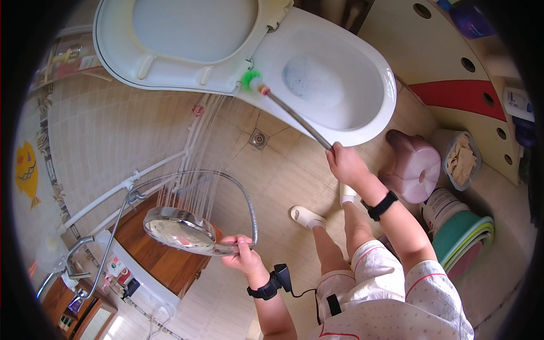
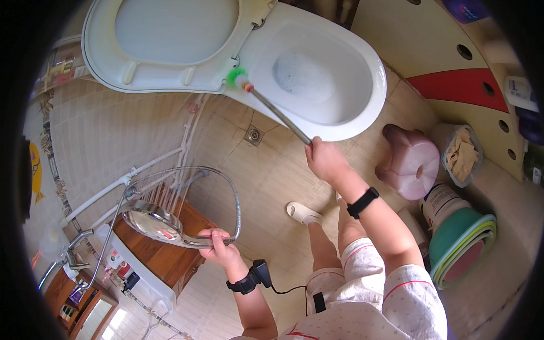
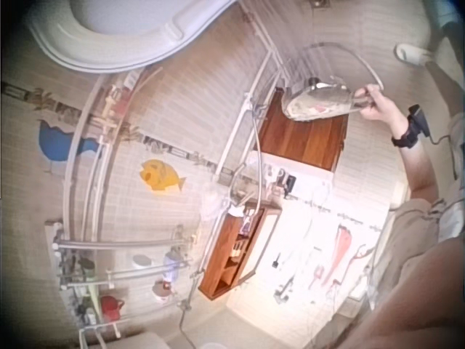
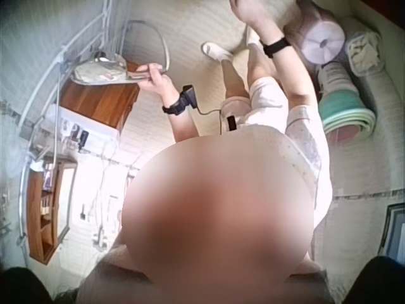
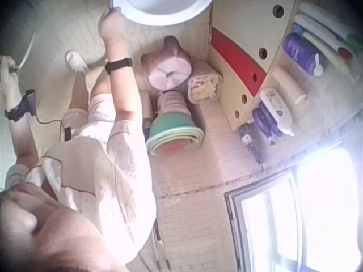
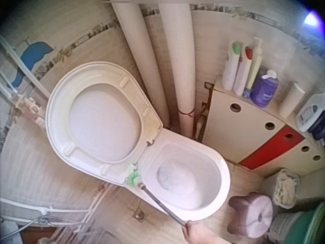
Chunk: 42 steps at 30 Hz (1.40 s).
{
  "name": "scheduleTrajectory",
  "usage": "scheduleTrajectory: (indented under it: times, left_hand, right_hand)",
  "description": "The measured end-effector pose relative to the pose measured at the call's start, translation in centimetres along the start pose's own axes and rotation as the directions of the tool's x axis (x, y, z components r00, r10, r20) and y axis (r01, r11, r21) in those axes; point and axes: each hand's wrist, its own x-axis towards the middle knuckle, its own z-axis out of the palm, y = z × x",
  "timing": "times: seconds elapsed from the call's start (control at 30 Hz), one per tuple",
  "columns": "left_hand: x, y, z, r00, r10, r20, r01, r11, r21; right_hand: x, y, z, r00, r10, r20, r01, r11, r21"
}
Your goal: The person cleans the inside of a toilet bowl using a long-handled brush and water from a handheld shower head, then closes the lid.
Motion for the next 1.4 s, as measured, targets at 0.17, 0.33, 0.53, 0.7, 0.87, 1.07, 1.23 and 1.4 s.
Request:
scheduleTrajectory:
  times: [0.17,0.33,0.53,0.7,0.87,1.07,1.23,1.4]
  left_hand:
    - [-0.8,0.1,0.5,0.992,-0.097,0.077,0.101,0.994,-0.04]
    - [-1.2,0.1,-0.4,0.977,-0.169,0.134,0.173,0.985,-0.019]
    - [-2.0,-1.0,-2.3,0.965,-0.202,0.165,0.192,0.979,0.076]
    - [-2.5,-1.8,-4.0,0.979,-0.154,0.132,0.146,0.987,0.07]
    - [-2.6,-1.6,-5.0,0.984,-0.12,0.129,0.111,0.991,0.079]
    - [-2.6,-1.4,-5.7,0.961,-0.119,0.249,0.109,0.993,0.054]
    - [-3.4,-0.9,-4.4,0.972,-0.117,0.206,0.141,0.984,-0.106]
    - [-3.8,0.3,-2.8,0.953,-0.167,0.253,0.221,0.955,-0.2]
  right_hand:
    - [-3.5,2.7,-2.9,0.99,0.126,0.071,-0.124,0.992,-0.029]
    - [-7.2,6.3,-5.5,0.976,0.213,-0.039,-0.207,0.971,0.121]
    - [-9.5,10.6,-5.3,0.924,0.364,-0.115,-0.295,0.873,0.389]
    - [-10.2,10.6,-4.1,0.925,0.357,-0.132,-0.29,0.886,0.362]
    - [-10.7,9.6,-3.3,0.93,0.344,-0.131,-0.263,0.869,0.419]
    - [-10.4,7.0,-4.8,0.887,0.459,0.037,-0.314,0.546,0.777]
    - [-10.7,5.8,-5.6,0.865,0.494,0.081,-0.372,0.526,0.765]
    - [-10.4,6.5,-5.5,0.874,0.483,0.054,-0.359,0.567,0.741]
